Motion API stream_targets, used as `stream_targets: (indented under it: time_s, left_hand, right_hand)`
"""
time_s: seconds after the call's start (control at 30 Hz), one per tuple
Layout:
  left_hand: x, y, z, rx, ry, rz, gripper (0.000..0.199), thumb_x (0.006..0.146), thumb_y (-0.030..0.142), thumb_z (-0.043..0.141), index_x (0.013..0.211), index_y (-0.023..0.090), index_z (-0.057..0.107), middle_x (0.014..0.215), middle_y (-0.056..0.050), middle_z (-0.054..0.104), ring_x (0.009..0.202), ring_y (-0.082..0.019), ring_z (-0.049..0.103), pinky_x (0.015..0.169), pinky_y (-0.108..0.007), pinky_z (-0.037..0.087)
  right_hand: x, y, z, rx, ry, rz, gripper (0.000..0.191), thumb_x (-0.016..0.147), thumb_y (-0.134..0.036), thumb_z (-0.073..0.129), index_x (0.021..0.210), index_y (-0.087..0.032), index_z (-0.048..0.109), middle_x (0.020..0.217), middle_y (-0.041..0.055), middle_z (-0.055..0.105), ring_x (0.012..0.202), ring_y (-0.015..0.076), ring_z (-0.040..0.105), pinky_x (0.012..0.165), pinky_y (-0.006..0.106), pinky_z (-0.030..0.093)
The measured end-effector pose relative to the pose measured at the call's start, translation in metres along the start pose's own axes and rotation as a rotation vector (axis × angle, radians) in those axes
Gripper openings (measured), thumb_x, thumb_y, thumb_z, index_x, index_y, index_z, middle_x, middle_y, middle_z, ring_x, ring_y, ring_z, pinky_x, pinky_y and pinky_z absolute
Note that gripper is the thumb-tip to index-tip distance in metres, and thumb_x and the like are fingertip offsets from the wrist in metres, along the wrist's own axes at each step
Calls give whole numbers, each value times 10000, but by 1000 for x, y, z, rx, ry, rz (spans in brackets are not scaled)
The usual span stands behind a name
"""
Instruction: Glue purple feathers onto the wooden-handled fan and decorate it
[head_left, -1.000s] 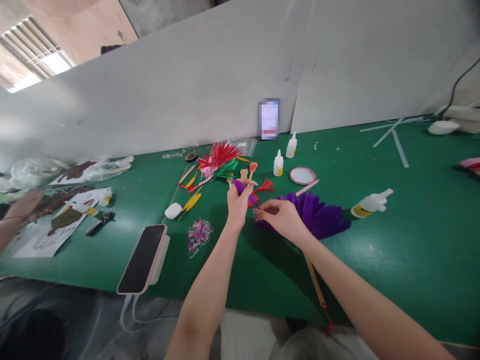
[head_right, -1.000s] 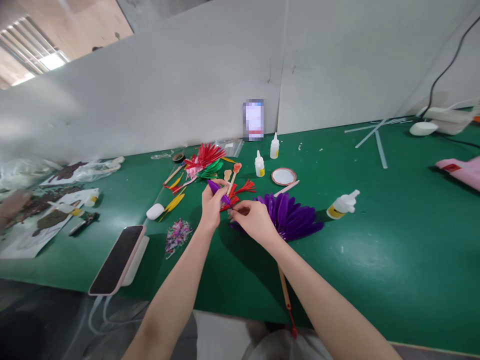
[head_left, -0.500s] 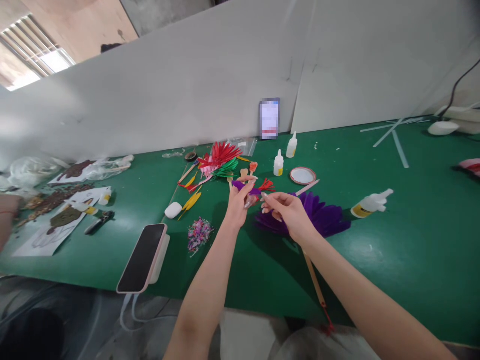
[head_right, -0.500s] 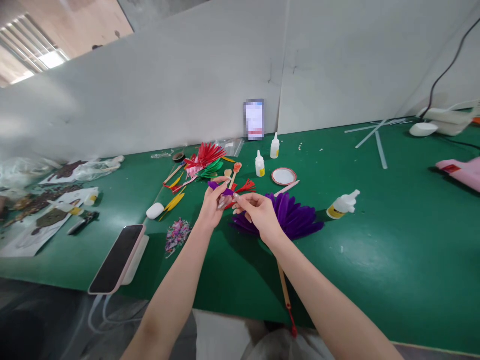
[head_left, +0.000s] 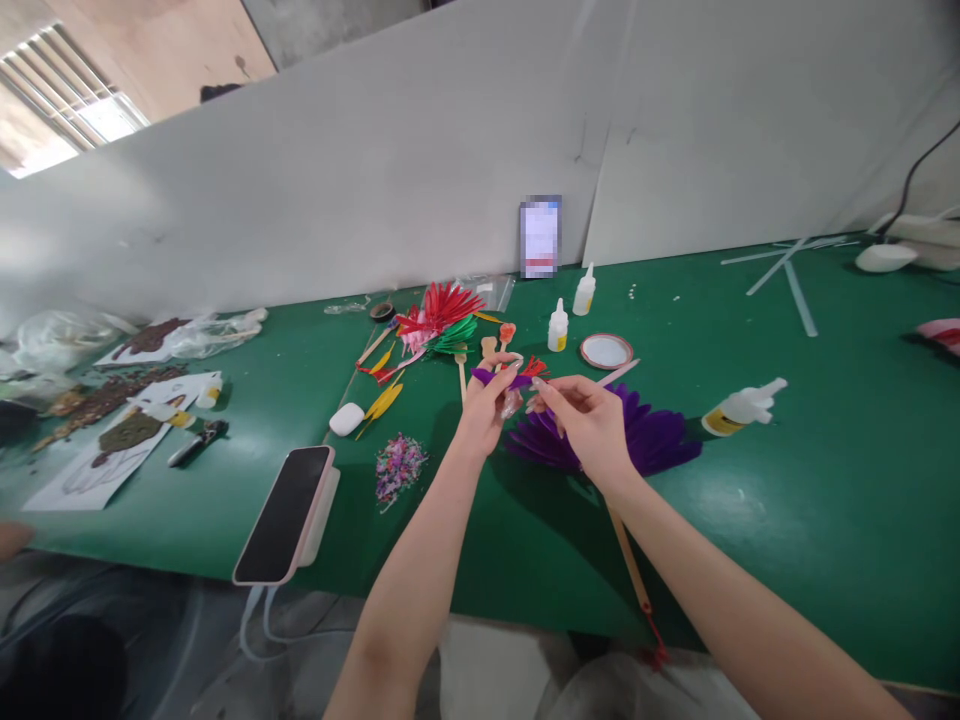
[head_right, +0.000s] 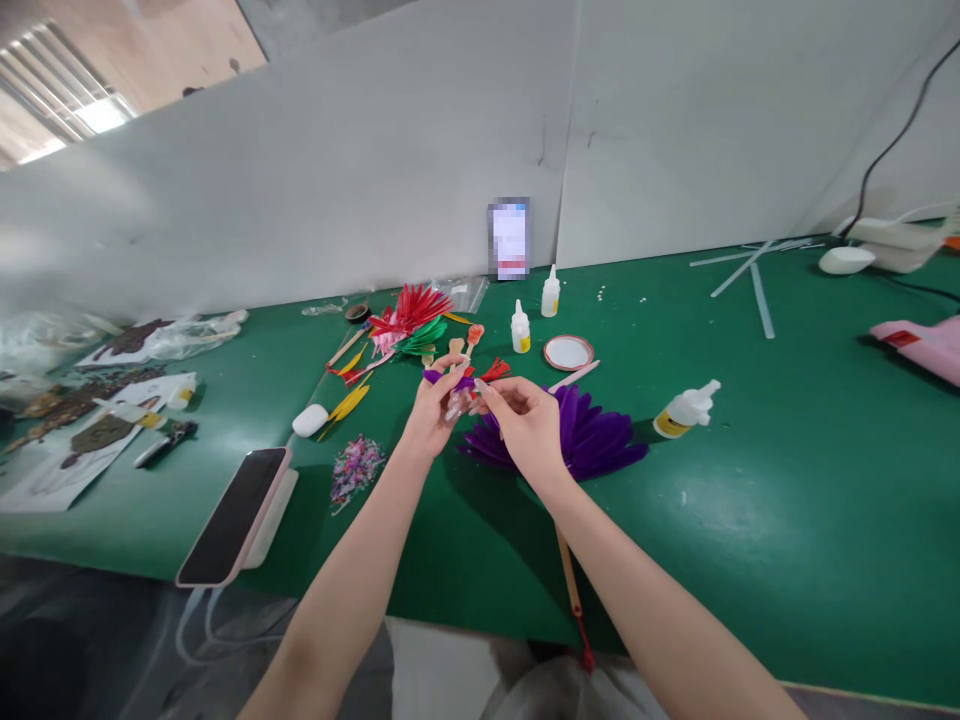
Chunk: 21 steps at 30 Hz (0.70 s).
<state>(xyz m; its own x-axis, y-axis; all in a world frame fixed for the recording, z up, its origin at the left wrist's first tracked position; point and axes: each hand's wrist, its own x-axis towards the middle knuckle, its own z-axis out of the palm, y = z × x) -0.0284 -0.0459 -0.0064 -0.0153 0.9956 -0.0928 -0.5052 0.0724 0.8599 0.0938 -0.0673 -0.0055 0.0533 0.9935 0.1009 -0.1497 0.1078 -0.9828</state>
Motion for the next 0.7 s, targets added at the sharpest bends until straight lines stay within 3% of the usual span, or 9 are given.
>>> stream_targets:
  time_s: [0.23, 0.47, 0.6, 0.7]
  left_hand:
    - [0, 2, -3, -62, -33, -64, 269, 644, 233, 677, 866, 197, 531, 492, 85, 422, 394, -36, 415, 409, -167, 317]
    - [0, 3, -6, -202, -78, -130, 214, 678, 181, 636, 870, 175, 542, 416, 109, 320, 309, -19, 304, 351, -163, 243]
    - [5, 1, -9, -284, -17, -90, 142, 690, 160, 613, 805, 176, 532, 376, 116, 253, 281, -22, 231, 323, -167, 172]
    - [9, -2, -13, -228, 57, -46, 128, 681, 154, 617, 770, 177, 528, 387, 110, 285, 287, -22, 249, 331, -166, 176]
  right_hand:
    - [-4, -3, 0, -34, -79, -98, 134, 720, -310, 642, 719, -178, 617, 645, 25, 667, 611, 161, 638, 628, 283, 514]
    - [-7, 2, 0, -172, -120, -253, 17, 747, -239, 615, 749, -226, 625, 677, 1, 656, 589, 180, 613, 556, 323, 495]
    - [-9, 5, 0, -164, -246, -283, 29, 768, -227, 597, 757, -243, 619, 688, 6, 650, 593, 195, 608, 536, 340, 486]
    - [-14, 3, 4, -141, -324, -315, 52, 794, -223, 567, 802, -242, 614, 701, 14, 635, 596, 186, 600, 536, 328, 483]
